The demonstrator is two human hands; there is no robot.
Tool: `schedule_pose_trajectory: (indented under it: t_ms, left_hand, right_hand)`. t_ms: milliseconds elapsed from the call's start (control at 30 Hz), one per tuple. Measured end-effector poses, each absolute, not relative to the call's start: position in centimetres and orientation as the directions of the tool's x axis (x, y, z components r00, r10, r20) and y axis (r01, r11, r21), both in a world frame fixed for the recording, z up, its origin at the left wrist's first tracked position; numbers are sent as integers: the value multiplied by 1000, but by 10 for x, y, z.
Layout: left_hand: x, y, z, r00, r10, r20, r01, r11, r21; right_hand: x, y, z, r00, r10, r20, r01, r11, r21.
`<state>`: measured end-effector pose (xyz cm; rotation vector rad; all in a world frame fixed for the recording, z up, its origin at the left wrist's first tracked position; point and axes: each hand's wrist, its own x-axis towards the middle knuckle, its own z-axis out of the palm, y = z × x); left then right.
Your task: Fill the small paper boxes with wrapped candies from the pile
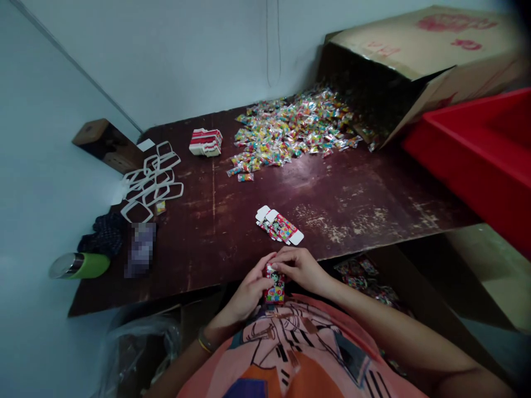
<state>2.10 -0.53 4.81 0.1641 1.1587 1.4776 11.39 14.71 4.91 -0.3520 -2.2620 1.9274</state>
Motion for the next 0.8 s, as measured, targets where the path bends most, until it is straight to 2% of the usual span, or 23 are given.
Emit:
schedule_pose_trajectory:
  t_ms: [100, 167, 267, 333, 400, 467, 633, 700, 767, 800]
  left_hand:
    - [19, -8, 44, -305, 841, -448, -542, 234, 807]
    - [15, -8, 43, -294, 854, -429, -486, 252, 837]
    - [10, -9, 42, -254, 860, -443, -505, 272, 819]
    - [8, -10, 41, -197, 867, -458, -574, 277, 771]
    - [8, -13, 40, -143, 879, -454, -633, 271, 725]
    - [7, -14, 40, -148, 883, -445, -628, 264, 732]
    - [-6, -10, 49, -302, 847, -438, -427, 291, 856]
    - [-19, -12, 57, -362, 828, -428, -282, 340, 897]
    - [-33, -21, 67, -380, 818, -432, -95, 430, 898]
    - [-39, -27, 71, -381, 807, -450, -2, 486, 874]
  right_hand:
    - [111, 152, 41, -961, 275, -3, 50, 162, -986]
    - [108, 156, 36, -959, 279, -48, 88, 132, -987]
    - [107, 158, 33, -957, 276, -91, 120, 90, -989]
    - [112, 155, 34, -971, 239, -14, 54, 161, -986]
    - [119, 151, 40, -985, 155, 72, -27, 276, -961]
    - [125, 150, 49, -993, 60, 101, -73, 362, -929]
    - [75, 179, 55, -963, -228, 142, -233, 450, -862]
    - [24, 203, 50, -976, -154, 151, -215, 630, -747]
    - [-34, 226, 42, -978, 71, 195, -46, 841, -539]
    - [-62, 235, 38, -970, 117, 213, -4, 869, -495]
